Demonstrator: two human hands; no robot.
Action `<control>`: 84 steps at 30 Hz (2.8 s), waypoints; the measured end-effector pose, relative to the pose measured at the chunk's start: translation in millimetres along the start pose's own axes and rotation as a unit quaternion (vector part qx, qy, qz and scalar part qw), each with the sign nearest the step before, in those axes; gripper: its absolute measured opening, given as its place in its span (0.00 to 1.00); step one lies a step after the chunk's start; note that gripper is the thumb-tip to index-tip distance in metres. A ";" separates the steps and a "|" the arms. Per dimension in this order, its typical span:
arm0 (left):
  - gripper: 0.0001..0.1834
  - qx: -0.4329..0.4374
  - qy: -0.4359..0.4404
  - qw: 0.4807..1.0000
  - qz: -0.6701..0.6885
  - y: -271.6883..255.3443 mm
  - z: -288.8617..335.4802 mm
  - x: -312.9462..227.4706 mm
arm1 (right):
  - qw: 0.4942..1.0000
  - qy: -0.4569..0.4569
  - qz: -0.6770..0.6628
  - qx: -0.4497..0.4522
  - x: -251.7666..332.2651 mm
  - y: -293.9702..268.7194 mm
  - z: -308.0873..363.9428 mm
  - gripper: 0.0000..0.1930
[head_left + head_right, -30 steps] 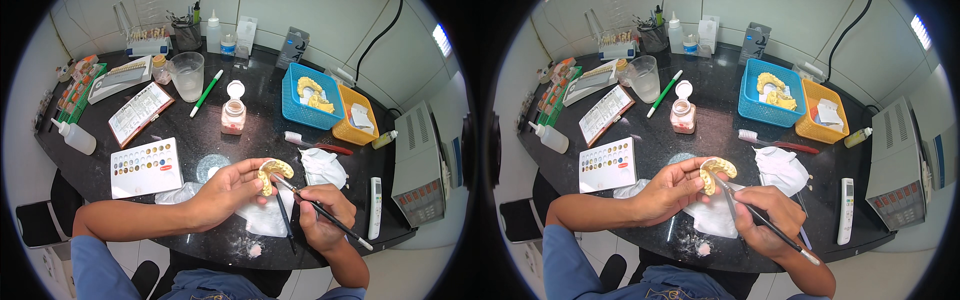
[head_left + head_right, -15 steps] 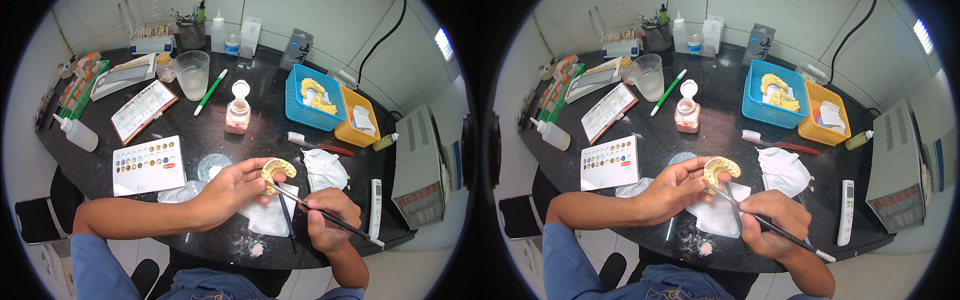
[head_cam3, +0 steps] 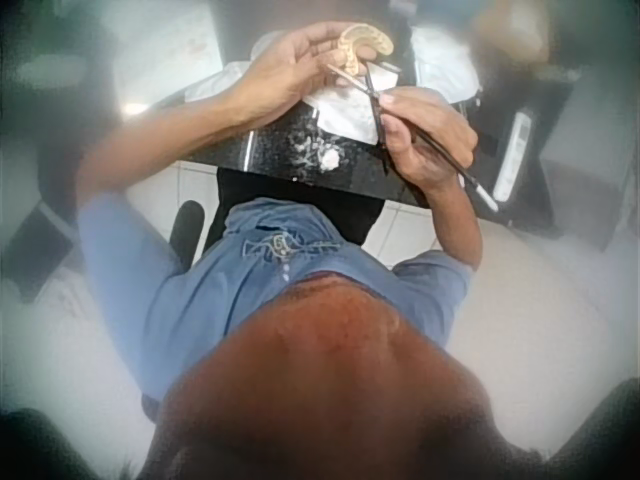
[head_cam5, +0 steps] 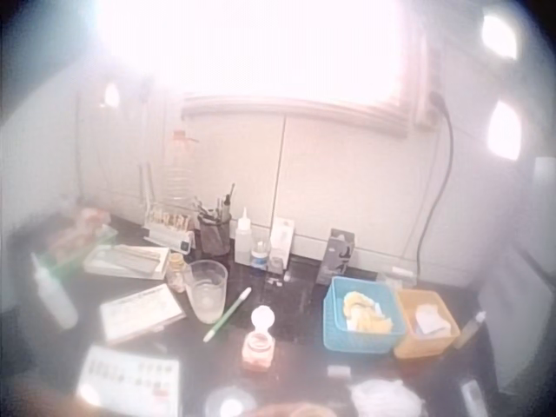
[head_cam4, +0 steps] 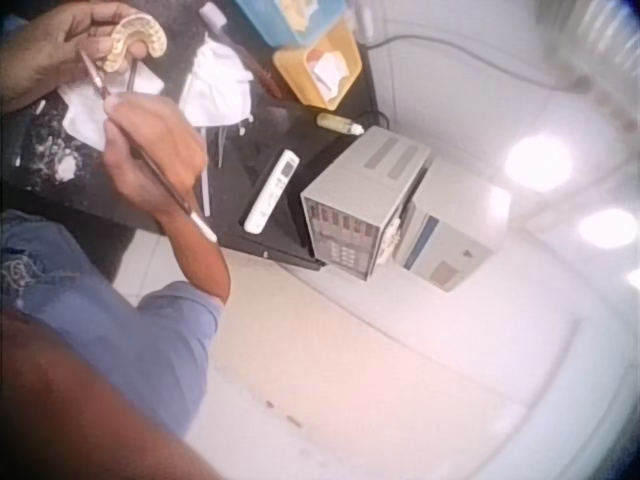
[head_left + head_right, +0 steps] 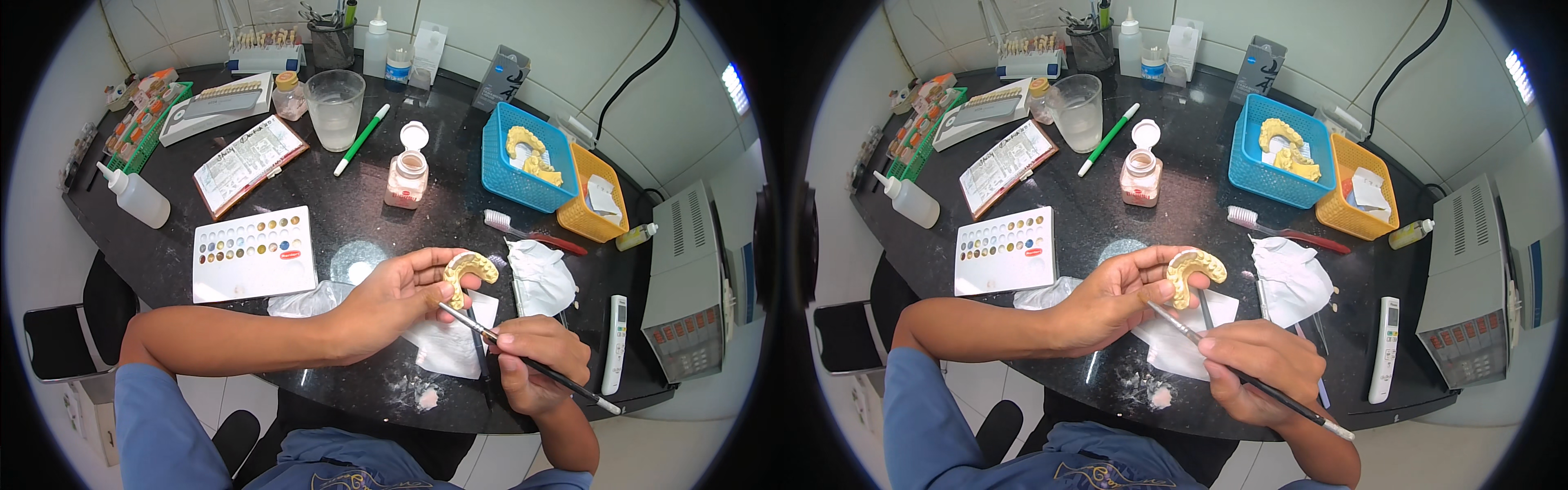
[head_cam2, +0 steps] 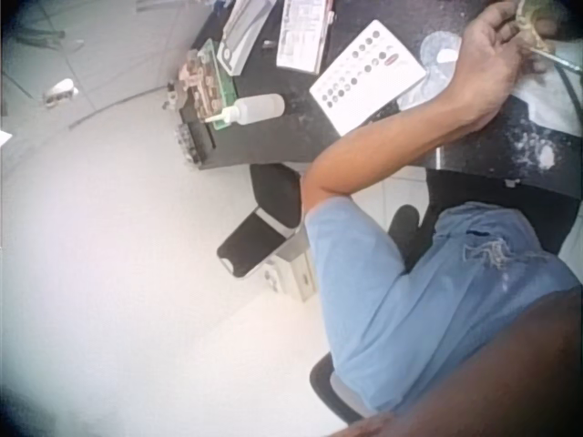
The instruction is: The person paints a yellow dental cast with a fine brush, applying pink and white pigments to the gum and tooth areas. They switch between a brush and a metal sculpting tool to refine the surface and blend the colors on the model.
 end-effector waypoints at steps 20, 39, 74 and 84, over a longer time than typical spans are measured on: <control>0.26 0.004 -0.002 1.000 -0.005 1.1 0.6 -1.5 | 0.999 0.025 0.006 0.044 -2.9 -2.1 0.0 0.07; 0.26 0.013 -0.005 1.000 0.004 2.0 0.5 -1.7 | 0.995 0.045 0.090 -0.016 -12.7 -8.9 -0.6 0.08; 0.26 0.007 -0.006 1.000 0.005 0.7 0.6 0.8 | 0.994 0.050 0.089 -0.032 -15.7 -10.9 -0.3 0.07; 0.26 0.005 -0.011 1.000 -0.005 1.0 0.5 0.2 | 0.994 0.054 0.085 -0.037 -15.8 -11.7 0.3 0.07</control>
Point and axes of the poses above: each hand's wrist, its own z-axis away from the middle knuckle, its own y-axis out of the palm, x = y × z, the point moved 10 cm from there along -z, towards the middle knuckle, and after that the axes turned 5 degrees about z, right-handed, at the moved point
